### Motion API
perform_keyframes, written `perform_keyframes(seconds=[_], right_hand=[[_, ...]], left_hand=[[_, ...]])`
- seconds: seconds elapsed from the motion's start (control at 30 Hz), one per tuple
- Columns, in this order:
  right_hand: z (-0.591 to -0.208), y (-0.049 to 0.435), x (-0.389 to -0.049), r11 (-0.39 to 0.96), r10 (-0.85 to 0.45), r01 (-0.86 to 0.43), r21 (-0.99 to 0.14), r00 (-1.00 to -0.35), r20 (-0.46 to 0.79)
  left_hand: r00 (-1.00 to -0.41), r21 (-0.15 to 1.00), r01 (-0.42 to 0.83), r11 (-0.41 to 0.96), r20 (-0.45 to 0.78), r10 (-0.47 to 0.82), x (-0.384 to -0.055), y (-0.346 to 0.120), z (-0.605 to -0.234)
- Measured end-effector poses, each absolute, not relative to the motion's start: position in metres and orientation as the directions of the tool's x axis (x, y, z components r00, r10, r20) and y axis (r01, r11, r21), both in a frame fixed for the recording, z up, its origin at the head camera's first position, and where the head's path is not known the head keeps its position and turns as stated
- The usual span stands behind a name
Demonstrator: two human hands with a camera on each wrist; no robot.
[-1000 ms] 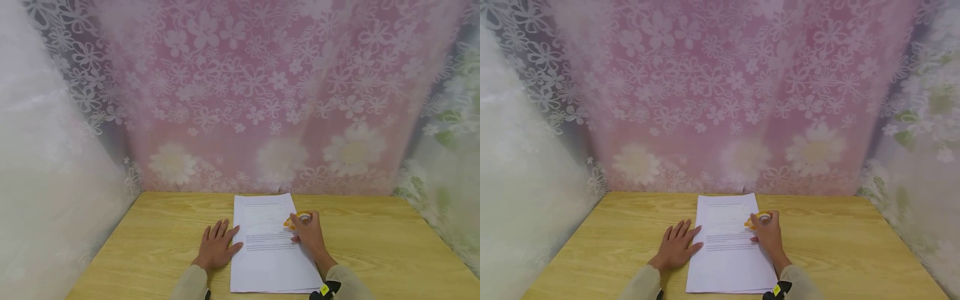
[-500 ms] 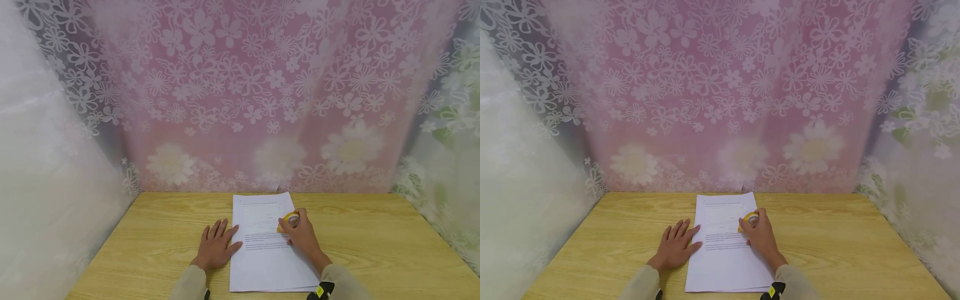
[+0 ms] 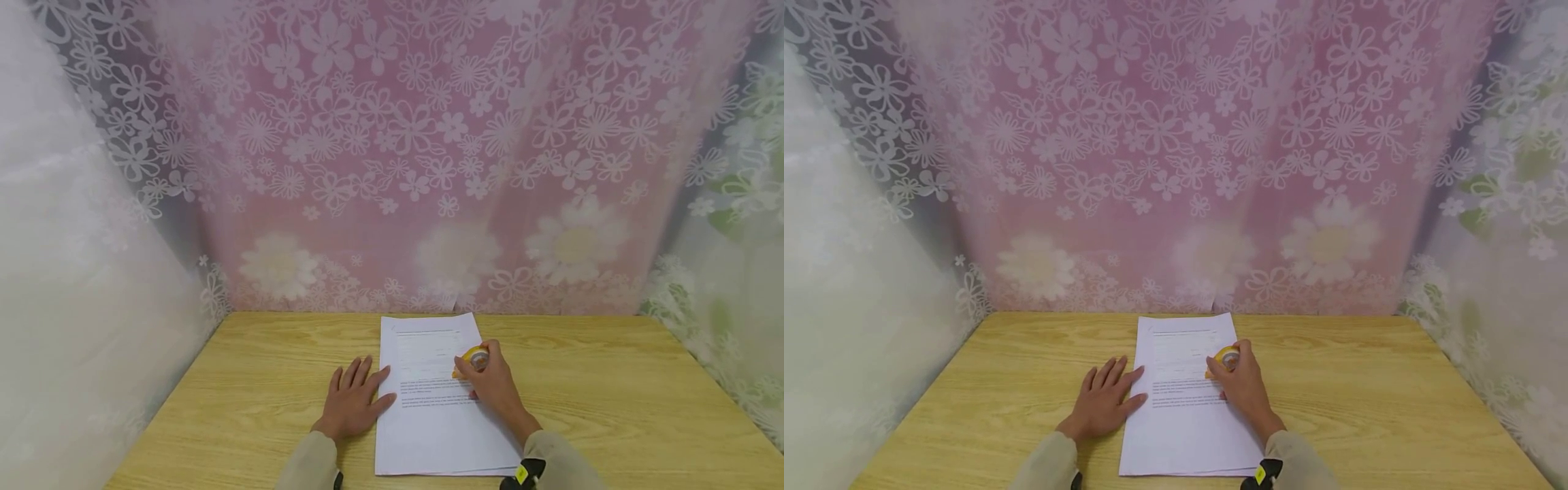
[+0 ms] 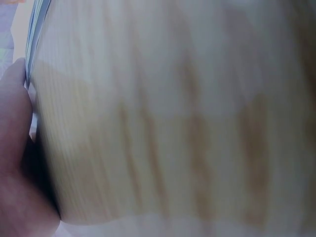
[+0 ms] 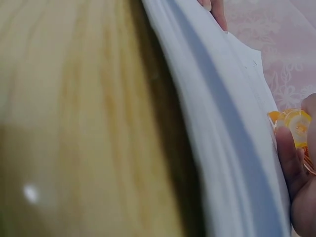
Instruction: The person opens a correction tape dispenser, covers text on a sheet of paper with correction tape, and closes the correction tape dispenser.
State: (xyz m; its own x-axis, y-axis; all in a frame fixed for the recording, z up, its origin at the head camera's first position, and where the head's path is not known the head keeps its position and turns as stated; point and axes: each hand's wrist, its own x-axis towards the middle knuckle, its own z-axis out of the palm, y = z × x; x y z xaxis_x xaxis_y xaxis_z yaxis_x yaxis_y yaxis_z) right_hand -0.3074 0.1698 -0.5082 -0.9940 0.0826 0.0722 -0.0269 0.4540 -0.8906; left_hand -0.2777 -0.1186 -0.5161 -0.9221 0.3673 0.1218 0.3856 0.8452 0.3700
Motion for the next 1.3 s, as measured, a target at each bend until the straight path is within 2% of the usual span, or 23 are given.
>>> perform_keyframes(seconds=[0.27,0.57,1.07,1.3], right_hand=[[-0.504,0.166,-0.31,0.473,0.037,-0.079,-0.878,-0.993,0.11],[-0.503,0.166,-0.309,0.483,0.067,-0.099,-0.87,-0.986,0.15],[-0.507,0.173,-0.307,0.424,0.104,-0.029,-0.905,-0.991,0.081],[-0.504,0.17,-0.305,0.442,0.061,-0.046,-0.896,-0.995,0.081]], left_hand=[[-0.928,0.347,0.371,0.861,0.102,0.359,-0.277,-0.119,-0.51],[-0.925,0.349,0.376,0.859,0.087,0.369,-0.273,-0.119,-0.501],[-0.926,0.341,0.375,0.862,0.087,0.368,-0.273,-0.117,-0.503],[-0.926,0.356,0.376,0.856,0.109,0.361,-0.276,-0.118,-0.513]])
